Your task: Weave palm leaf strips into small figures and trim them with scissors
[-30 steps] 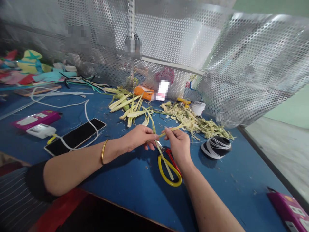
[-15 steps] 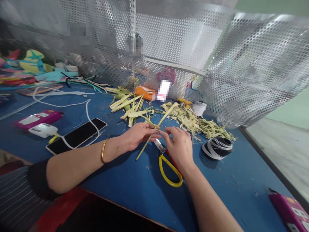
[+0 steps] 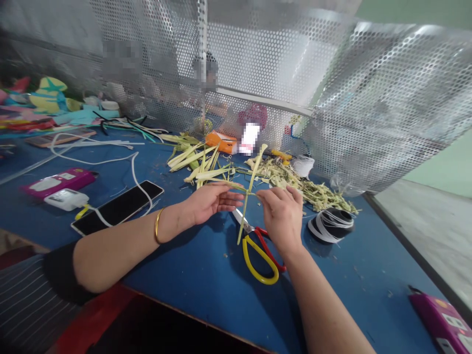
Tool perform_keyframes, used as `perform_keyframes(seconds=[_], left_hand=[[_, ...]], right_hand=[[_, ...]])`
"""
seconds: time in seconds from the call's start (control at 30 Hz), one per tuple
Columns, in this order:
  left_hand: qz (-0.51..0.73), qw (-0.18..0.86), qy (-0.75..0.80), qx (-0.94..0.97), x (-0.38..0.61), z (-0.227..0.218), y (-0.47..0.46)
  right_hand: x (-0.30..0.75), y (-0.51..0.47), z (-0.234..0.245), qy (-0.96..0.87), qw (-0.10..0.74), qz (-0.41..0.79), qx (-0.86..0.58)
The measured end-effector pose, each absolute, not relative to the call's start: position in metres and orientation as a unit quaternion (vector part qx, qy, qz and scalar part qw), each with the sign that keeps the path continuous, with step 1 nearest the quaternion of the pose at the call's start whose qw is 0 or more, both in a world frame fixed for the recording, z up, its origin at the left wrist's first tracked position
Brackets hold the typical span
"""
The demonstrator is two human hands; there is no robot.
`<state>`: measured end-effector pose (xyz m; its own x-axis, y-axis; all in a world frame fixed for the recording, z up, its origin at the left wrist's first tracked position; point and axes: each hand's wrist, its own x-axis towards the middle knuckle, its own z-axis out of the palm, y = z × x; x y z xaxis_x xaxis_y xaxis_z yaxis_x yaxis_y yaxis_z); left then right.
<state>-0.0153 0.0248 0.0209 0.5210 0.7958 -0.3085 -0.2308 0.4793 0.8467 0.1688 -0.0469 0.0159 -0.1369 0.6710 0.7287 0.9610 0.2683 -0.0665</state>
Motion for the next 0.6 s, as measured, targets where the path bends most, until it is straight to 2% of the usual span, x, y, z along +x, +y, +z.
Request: perform_keyframes(seconds=[0.13, 0.43, 0.5, 0.6], left_hand=[[0.230, 0.837, 0.306, 0.391, -0.021, 0.022, 0.033], [0.198, 0.758, 0.326, 0.529, -0.020, 0.022, 0.021], [0.212, 0.747, 0.343, 0.529, -0.018, 0.019, 0.020], [0.242, 0.743, 0.363, 0.507, -0.016, 0.015, 0.021]], right_hand=[[0.171, -0.047, 0.020, -0.739, 0.333, -0.204, -0.549], [0.164, -0.048, 0.021, -0.778, 0.236, -0.274, -0.513], [0.161, -0.050, 0.021, -0.778, 0.243, -0.284, -0.505], [0.157, -0.056, 0.022, -0.761, 0.297, -0.293, -0.497]])
